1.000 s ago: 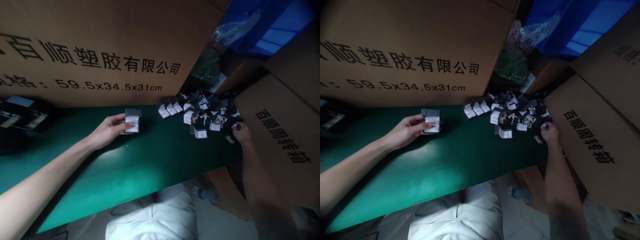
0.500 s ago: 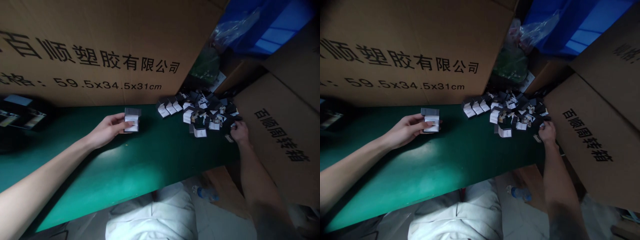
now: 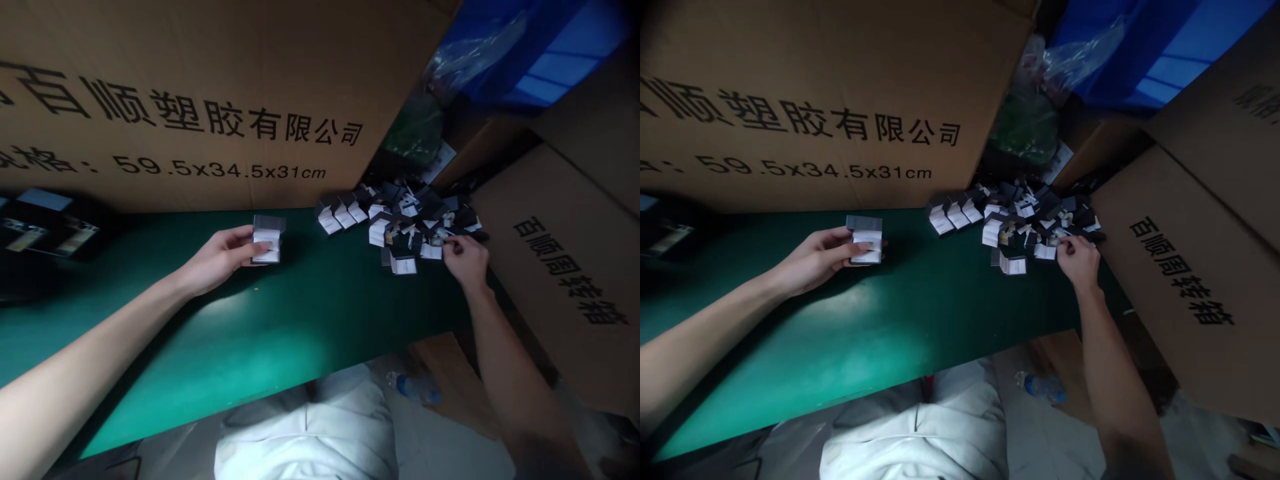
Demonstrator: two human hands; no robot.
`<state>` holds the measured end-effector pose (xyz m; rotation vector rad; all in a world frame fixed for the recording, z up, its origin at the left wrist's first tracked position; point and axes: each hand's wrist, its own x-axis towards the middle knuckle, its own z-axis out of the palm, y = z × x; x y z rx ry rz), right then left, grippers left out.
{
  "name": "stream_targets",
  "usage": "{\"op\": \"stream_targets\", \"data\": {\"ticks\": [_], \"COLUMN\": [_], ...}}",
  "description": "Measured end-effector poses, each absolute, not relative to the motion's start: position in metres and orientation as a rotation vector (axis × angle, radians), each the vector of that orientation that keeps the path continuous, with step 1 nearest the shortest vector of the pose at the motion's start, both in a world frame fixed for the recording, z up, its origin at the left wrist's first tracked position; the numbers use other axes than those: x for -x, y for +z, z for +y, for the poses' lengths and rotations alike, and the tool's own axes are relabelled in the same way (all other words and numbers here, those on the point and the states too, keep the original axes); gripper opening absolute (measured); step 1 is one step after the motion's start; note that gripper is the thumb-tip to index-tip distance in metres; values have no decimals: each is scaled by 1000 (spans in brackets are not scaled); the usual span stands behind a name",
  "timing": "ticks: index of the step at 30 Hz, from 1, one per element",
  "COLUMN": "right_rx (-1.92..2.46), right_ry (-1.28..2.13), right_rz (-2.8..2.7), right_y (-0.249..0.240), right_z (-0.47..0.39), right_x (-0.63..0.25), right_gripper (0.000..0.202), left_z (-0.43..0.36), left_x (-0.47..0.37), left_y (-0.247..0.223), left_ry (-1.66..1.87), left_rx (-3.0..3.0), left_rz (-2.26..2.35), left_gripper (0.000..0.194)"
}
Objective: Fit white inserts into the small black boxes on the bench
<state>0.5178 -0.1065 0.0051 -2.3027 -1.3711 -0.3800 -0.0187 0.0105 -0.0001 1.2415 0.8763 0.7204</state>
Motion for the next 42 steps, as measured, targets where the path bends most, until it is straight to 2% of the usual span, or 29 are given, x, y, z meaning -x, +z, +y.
{"op": "stream_targets", "data": {"ticks": [11, 18, 24, 28, 35, 42], "right_rx": [2320, 2351, 2641, 2729, 2602, 2539], "right_ry": [203, -144, -386, -367, -409, -301], "right_rz": [-1427, -1624, -1545, -1462, -1240, -1185], "right_y": [1, 2, 1, 2, 4, 4], "right_z": [-76, -79, -87, -88, -92, -83], "right_x": [-523, -520, -520, -522, -526, -529], "right_gripper": [34, 28, 40, 44, 41, 19], "left_z": [10, 11, 10, 10, 11, 12], "left_x": [21, 22, 22, 22, 21, 23], "left_y": [-3, -4, -3, -2, -5, -4], "left_ry": [706, 698, 702, 701, 718, 699], "left_rx": [-1258, -1260, -1276, -1282, -1250, -1234], "left_rz": [866, 859, 856, 851, 863, 844], "left_gripper": [55, 54, 56, 54, 52, 51]}}
